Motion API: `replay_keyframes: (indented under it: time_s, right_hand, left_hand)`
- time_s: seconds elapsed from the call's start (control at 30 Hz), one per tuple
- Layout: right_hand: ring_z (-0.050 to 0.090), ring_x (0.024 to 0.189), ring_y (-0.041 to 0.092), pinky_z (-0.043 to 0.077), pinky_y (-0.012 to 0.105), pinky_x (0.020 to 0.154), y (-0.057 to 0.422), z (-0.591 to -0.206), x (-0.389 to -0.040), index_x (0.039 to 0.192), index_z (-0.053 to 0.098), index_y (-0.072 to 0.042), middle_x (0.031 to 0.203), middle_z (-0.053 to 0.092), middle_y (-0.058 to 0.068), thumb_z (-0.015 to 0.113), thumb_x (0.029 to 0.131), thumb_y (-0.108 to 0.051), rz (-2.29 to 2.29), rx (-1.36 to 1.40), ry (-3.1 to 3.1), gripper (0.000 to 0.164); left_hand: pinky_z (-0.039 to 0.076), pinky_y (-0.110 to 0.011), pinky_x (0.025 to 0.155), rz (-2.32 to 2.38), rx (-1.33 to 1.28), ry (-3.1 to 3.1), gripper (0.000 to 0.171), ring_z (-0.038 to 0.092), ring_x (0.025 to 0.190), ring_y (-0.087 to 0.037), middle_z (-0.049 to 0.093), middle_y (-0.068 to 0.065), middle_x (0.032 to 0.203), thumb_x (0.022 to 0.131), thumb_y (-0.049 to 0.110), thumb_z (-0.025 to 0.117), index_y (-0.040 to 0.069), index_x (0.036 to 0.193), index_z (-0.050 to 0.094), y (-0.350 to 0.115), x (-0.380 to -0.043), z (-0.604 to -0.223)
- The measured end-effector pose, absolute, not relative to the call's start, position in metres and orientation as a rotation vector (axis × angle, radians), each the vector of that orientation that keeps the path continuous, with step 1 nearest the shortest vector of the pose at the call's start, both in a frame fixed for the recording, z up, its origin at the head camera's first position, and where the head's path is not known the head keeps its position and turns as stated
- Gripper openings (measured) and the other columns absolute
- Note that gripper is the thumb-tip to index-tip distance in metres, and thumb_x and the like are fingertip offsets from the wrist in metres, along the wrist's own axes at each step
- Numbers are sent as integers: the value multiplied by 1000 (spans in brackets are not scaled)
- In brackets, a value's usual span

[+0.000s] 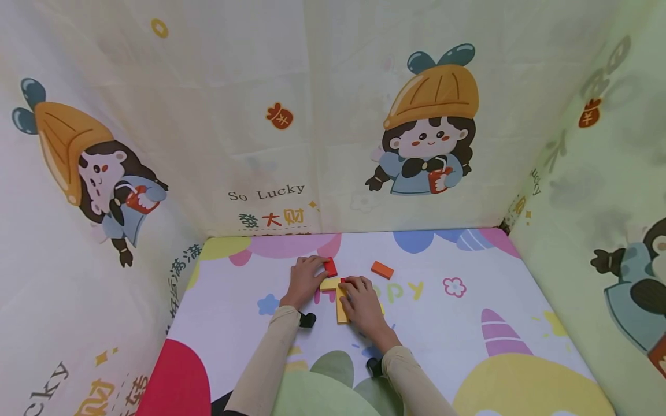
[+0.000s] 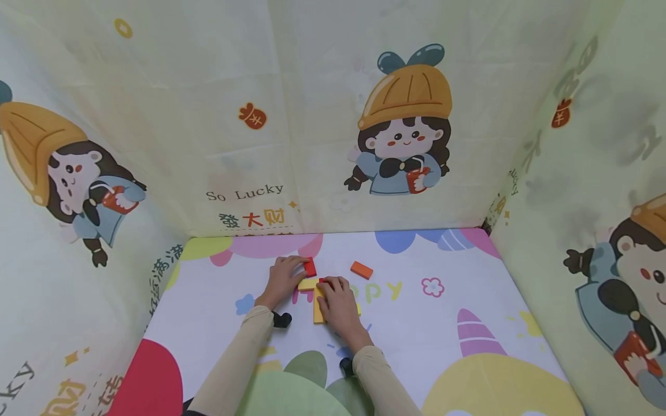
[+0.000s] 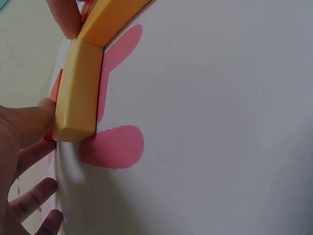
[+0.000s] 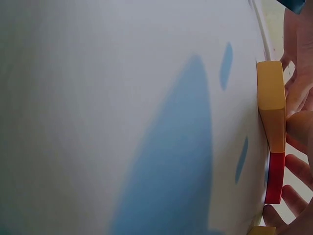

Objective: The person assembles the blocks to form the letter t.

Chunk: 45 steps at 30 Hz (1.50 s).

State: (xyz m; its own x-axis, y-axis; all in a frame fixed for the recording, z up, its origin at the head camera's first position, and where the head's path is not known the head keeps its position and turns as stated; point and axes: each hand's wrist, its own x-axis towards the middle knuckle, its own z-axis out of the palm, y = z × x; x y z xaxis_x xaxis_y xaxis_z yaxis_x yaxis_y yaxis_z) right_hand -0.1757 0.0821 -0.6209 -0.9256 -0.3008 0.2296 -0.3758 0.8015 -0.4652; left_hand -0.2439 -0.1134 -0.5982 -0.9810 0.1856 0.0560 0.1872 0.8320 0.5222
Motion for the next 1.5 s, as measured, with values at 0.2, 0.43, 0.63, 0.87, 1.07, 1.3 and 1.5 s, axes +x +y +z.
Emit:
replay_keyframes:
  time_s: [0.2, 0.43, 0.63, 0.87, 1.07, 1.3, 1.5]
  right_hand:
    - [45, 137, 33, 47, 53, 113, 83, -622, -176, 136, 66, -16, 143, 57, 6, 66, 103, -29, 777, 532, -2861, 36]
    - [44, 139, 33, 46, 53, 114, 84, -622, -177, 137, 65, -16, 144, 56, 6, 66, 103, -29, 789, 533, -2868, 36]
    - [45, 139, 33, 45, 52, 116, 83, -620, -177, 138, 65, -16, 144, 57, 6, 66, 103, -29, 812, 526, -2882, 37]
    - [45, 139, 32, 45, 51, 116, 83, -620, -177, 137, 66, -15, 144, 57, 7, 66, 103, -29, 791, 527, -2879, 37]
    - [46, 137, 34, 46, 53, 115, 83, -620, -176, 135, 67, -14, 142, 58, 8, 68, 102, -28, 788, 538, -2844, 36]
    - [46, 137, 34, 46, 53, 115, 83, -620, -176, 136, 67, -14, 142, 58, 9, 67, 102, -27, 793, 541, -2837, 36]
    - [46, 138, 33, 46, 52, 115, 83, -619, -176, 136, 67, -15, 143, 58, 7, 67, 102, -28, 775, 531, -2861, 36]
  left_hand:
    - [43, -57, 108, -875, -317, -3002, 42, 48, 132, -32, 62, -5, 147, 99, 29, 72, 26, 140, 65, -110, -245, -598]
    - [43, -56, 107, -825, -350, -3029, 42, 49, 133, -30, 62, -1, 148, 100, 31, 71, 29, 141, 65, -106, -249, -600]
    - [43, -57, 108, -822, -370, -3033, 42, 48, 134, -31, 62, -1, 149, 100, 32, 71, 29, 141, 65, -104, -251, -602]
    - [44, -58, 108, -798, -400, -3037, 42, 48, 134, -32, 63, 1, 149, 100, 33, 70, 31, 142, 65, -102, -253, -604]
    - [44, -55, 104, -751, -445, -3014, 41, 50, 130, -31, 65, 4, 146, 100, 34, 70, 31, 141, 65, -100, -253, -607]
    - [44, -54, 102, -746, -457, -3010, 41, 51, 129, -29, 65, 5, 145, 100, 35, 70, 31, 140, 66, -99, -253, -607]
    - [43, -55, 108, -745, -425, -3053, 42, 49, 133, -29, 63, 6, 148, 100, 36, 70, 32, 142, 65, -99, -253, -606]
